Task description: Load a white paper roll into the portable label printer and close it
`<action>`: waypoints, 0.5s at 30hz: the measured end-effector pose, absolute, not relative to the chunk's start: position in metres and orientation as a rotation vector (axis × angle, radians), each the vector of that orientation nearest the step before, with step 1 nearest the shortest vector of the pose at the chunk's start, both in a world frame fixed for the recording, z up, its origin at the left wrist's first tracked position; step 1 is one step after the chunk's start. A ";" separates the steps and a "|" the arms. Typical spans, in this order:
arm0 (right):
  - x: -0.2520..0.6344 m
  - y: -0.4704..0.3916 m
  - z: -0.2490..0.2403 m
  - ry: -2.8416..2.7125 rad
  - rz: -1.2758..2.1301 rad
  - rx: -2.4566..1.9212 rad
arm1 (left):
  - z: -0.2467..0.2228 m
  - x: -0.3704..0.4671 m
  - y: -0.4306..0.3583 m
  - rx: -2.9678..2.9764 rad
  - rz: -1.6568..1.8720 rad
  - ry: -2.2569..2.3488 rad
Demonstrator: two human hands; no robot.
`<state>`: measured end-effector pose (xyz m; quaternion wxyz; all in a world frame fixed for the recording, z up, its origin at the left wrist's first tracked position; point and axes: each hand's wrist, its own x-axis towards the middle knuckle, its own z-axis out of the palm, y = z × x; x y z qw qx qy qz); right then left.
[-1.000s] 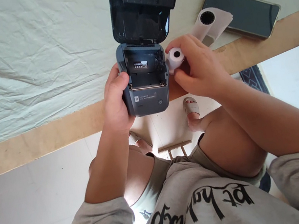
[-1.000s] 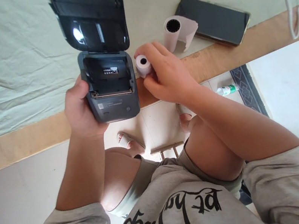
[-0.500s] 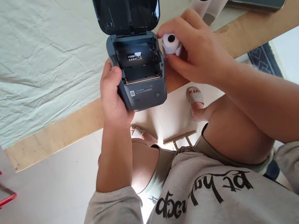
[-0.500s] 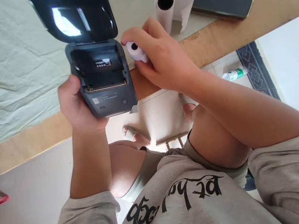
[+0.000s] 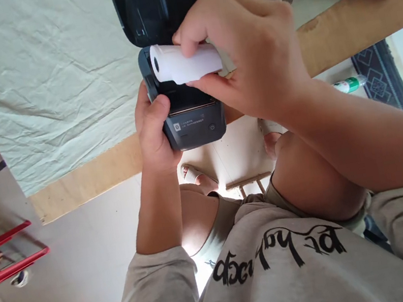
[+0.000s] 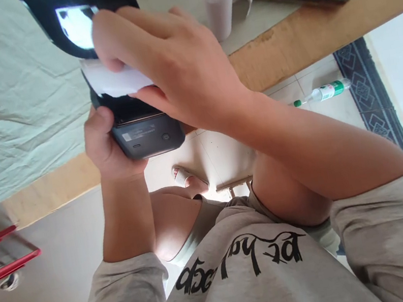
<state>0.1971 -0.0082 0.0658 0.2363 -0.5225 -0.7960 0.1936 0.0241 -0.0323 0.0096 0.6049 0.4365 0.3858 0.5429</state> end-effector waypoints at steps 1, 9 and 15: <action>0.195 -0.006 0.065 -2.210 0.517 -1.442 | 0.010 0.024 -0.033 1.011 1.255 0.901; 0.195 -0.010 0.060 -2.200 0.434 -1.396 | 0.014 0.027 -0.033 0.998 1.243 0.931; 0.201 -0.022 0.053 -2.334 0.520 -1.235 | 0.013 0.023 -0.030 1.057 1.253 0.770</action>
